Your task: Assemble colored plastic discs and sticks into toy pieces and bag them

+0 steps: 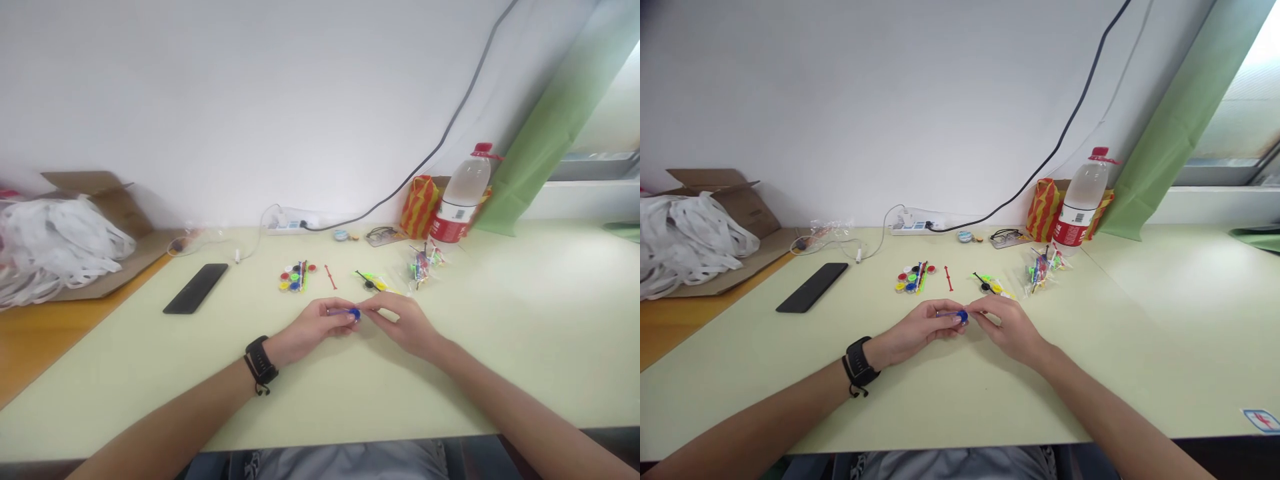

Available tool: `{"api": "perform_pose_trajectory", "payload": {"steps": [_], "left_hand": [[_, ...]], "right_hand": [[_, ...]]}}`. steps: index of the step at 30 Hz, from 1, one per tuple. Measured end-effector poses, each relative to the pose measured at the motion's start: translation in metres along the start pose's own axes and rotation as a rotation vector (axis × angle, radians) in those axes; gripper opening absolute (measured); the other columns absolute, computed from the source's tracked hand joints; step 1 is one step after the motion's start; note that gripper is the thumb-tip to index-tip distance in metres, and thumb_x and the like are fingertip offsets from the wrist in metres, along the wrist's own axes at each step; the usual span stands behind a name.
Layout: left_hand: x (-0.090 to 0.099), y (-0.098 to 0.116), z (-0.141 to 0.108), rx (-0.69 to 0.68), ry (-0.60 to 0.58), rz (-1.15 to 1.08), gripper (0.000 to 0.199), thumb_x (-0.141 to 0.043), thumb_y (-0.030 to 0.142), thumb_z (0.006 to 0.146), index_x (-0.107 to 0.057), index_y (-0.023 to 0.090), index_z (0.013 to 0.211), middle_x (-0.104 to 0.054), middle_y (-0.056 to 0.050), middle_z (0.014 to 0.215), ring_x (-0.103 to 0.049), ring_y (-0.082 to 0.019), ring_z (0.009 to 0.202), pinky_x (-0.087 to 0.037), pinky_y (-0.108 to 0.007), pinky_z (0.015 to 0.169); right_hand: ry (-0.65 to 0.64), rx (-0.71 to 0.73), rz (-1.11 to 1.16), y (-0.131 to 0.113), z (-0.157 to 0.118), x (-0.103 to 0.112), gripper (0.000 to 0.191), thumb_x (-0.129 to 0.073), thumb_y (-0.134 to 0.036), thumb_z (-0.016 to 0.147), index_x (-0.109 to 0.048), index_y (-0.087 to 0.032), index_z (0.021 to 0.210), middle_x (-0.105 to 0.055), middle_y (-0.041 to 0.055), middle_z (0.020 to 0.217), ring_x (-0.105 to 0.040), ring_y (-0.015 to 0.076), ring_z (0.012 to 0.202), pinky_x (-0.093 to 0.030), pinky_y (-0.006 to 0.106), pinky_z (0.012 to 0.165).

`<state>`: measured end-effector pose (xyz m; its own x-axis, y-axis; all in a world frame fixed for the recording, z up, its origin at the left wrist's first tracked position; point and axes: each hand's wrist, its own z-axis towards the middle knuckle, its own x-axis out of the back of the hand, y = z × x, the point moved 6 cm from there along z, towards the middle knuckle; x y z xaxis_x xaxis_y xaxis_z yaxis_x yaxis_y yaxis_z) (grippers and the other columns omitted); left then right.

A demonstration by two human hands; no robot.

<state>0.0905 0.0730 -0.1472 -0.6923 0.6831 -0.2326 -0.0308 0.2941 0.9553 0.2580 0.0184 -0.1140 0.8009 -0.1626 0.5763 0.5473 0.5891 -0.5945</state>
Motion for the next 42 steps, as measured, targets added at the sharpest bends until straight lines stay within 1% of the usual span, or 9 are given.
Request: {"api": "perform_pose_trajectory", "payload": {"steps": [4,8,12,16,21,28,35,39,42], "left_hand": [[-0.002,0.002,0.000,-0.036,0.017,0.006,0.042,-0.089,0.040,0.077,-0.077,0.016,0.108,-0.077,-0.011,0.105,-0.074,-0.021,0.093,-0.055,-0.034,0.089],[-0.003,0.004,-0.001,-0.091,0.042,0.072,0.042,-0.087,0.044,0.079,-0.076,0.015,0.107,-0.078,-0.011,0.098,-0.075,-0.021,0.090,-0.056,-0.033,0.086],[-0.002,0.006,-0.001,-0.138,0.058,0.154,0.042,-0.085,0.045,0.080,-0.075,0.015,0.108,-0.078,-0.011,0.098,-0.075,-0.023,0.091,-0.058,-0.035,0.084],[-0.002,0.005,0.000,-0.153,0.040,0.162,0.041,-0.085,0.045,0.081,-0.075,0.016,0.109,-0.078,-0.012,0.103,-0.076,-0.024,0.093,-0.059,-0.036,0.087],[-0.003,0.003,0.000,-0.173,0.044,0.190,0.039,-0.085,0.043,0.080,-0.075,0.016,0.105,-0.077,-0.011,0.102,-0.075,-0.023,0.092,-0.059,-0.039,0.090],[-0.005,0.010,-0.002,-0.311,0.092,0.378,0.029,-0.081,0.038,0.085,-0.074,0.017,0.103,-0.077,-0.010,0.102,-0.073,-0.021,0.092,-0.057,-0.035,0.088],[-0.003,0.022,-0.011,-0.477,0.168,0.623,0.017,-0.075,0.030,0.088,-0.073,0.019,0.100,-0.077,-0.007,0.099,-0.072,-0.021,0.091,-0.058,-0.034,0.086],[-0.004,0.029,-0.016,-0.562,0.166,0.790,0.011,-0.073,0.024,0.085,-0.073,0.020,0.096,-0.077,-0.005,0.095,-0.072,-0.021,0.088,-0.057,-0.032,0.082],[-0.006,0.033,-0.020,-0.597,0.136,0.841,0.008,-0.071,0.021,0.086,-0.072,0.020,0.094,-0.077,-0.004,0.093,-0.072,-0.020,0.086,-0.055,-0.031,0.080]], "right_hand": [[-0.013,0.055,-0.013,-0.005,-0.001,0.001,0.023,-0.053,-0.025,0.103,-0.075,-0.026,0.110,-0.079,0.0067,0.095,-0.073,0.0214,0.086,-0.058,0.036,0.079],[0.002,0.040,-0.009,-0.007,0.000,0.004,0.023,-0.054,-0.026,0.102,-0.077,-0.027,0.107,-0.079,0.0067,0.094,-0.073,0.0221,0.084,-0.058,0.037,0.078],[-0.011,-0.089,0.100,-0.001,0.001,0.006,0.016,-0.063,-0.030,0.098,-0.078,-0.027,0.099,-0.080,0.0055,0.095,-0.074,0.0223,0.086,-0.058,0.037,0.081],[-0.013,-0.235,0.207,0.006,0.002,0.007,0.014,-0.071,-0.037,0.092,-0.079,-0.025,0.094,-0.080,0.0062,0.093,-0.073,0.0229,0.085,-0.059,0.035,0.075],[-0.020,-0.284,0.338,0.009,0.003,0.003,0.015,-0.076,-0.037,0.087,-0.078,-0.022,0.088,-0.078,0.0066,0.089,-0.071,0.0213,0.083,-0.057,0.034,0.074],[-0.064,-0.307,0.413,0.007,0.006,-0.001,0.018,-0.076,-0.039,0.087,-0.073,-0.021,0.091,-0.077,0.0068,0.092,-0.070,0.0209,0.086,-0.057,0.035,0.080],[-0.170,-0.360,0.338,0.012,0.005,-0.001,0.020,-0.072,-0.040,0.090,-0.073,-0.020,0.087,-0.072,0.0041,0.085,-0.064,0.0180,0.075,-0.055,0.031,0.069],[-0.196,-0.350,0.329,0.010,0.004,-0.001,0.019,-0.072,-0.039,0.090,-0.074,-0.020,0.086,-0.072,0.0044,0.084,-0.063,0.0178,0.075,-0.053,0.030,0.068],[-0.206,-0.350,0.364,0.008,0.004,-0.002,0.021,-0.074,-0.041,0.089,-0.074,-0.020,0.086,-0.072,0.0047,0.084,-0.062,0.0179,0.075,-0.052,0.030,0.068]]}}
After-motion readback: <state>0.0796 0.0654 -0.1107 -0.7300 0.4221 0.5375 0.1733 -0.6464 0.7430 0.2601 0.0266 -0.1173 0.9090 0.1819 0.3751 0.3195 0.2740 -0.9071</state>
